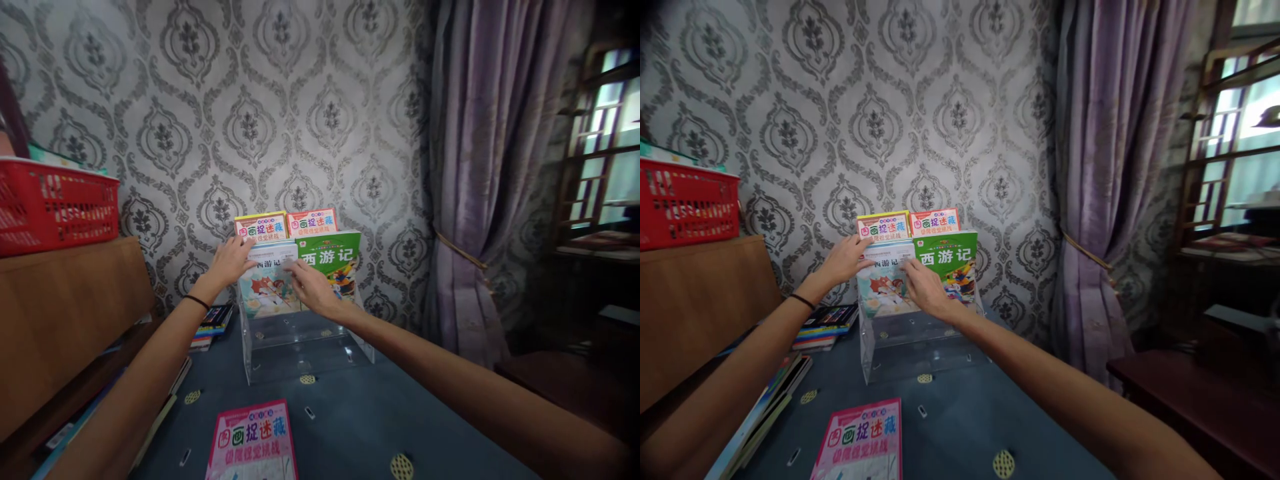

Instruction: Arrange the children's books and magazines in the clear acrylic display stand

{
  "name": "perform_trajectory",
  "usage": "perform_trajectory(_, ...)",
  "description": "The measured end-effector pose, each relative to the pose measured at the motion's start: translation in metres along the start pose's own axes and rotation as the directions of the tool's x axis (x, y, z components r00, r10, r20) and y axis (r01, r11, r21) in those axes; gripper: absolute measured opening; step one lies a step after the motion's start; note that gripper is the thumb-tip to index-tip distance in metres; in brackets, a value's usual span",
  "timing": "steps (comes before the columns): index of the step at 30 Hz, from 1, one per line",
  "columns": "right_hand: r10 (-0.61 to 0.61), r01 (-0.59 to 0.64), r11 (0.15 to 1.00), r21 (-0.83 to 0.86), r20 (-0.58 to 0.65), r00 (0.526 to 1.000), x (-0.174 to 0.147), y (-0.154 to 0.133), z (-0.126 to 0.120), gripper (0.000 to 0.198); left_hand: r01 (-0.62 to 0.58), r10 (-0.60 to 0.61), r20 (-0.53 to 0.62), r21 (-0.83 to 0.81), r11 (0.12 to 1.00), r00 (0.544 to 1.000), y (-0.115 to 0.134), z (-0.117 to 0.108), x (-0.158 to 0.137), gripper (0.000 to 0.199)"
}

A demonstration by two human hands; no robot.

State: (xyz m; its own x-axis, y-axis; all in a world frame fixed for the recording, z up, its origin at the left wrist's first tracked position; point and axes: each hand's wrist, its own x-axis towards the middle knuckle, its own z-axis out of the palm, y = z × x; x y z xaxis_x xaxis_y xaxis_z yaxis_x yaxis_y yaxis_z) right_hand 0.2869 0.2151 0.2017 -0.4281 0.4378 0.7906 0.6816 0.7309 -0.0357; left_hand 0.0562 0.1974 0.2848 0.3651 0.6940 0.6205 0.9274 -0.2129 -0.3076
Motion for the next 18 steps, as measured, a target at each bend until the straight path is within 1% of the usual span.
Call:
perform_trajectory(4,-0.005,0.001,0.999,0.053,0.087,0.996,-0.004,-0.004,0.013,0.031,-0.059,0.062,0.033,-0.092,0.994,0.998,-0.004,-0.001,0.009,0.04)
perform_trajectory(7,0.011,-0.022,0.995,0.098,0.112,0.994,-0.002,-0.007,0.02,0.034,-0.07,0.074,0.039,-0.095,0.993,0.996,-0.004,-0.001,0.009,0.036)
perform_trajectory(11,0.023,-0.036,0.991,0.132,0.099,0.995,-0.001,-0.009,0.023,0.036,-0.066,0.068,0.038,-0.059,0.996,0.997,-0.002,-0.001,0.006,0.036)
perform_trajectory(15,0.002,-0.016,0.984,0.177,0.08,0.997,-0.003,-0.007,0.023,0.034,-0.124,0.124,0.026,0.014,0.992,0.992,0.001,-0.001,0.002,0.045)
perform_trajectory(18,0.008,-0.005,0.975,0.22,-0.012,1.0,-0.004,-0.002,0.022,0.033,-0.13,0.128,0.029,0.059,0.99,0.991,0.003,-0.002,0.0,0.051)
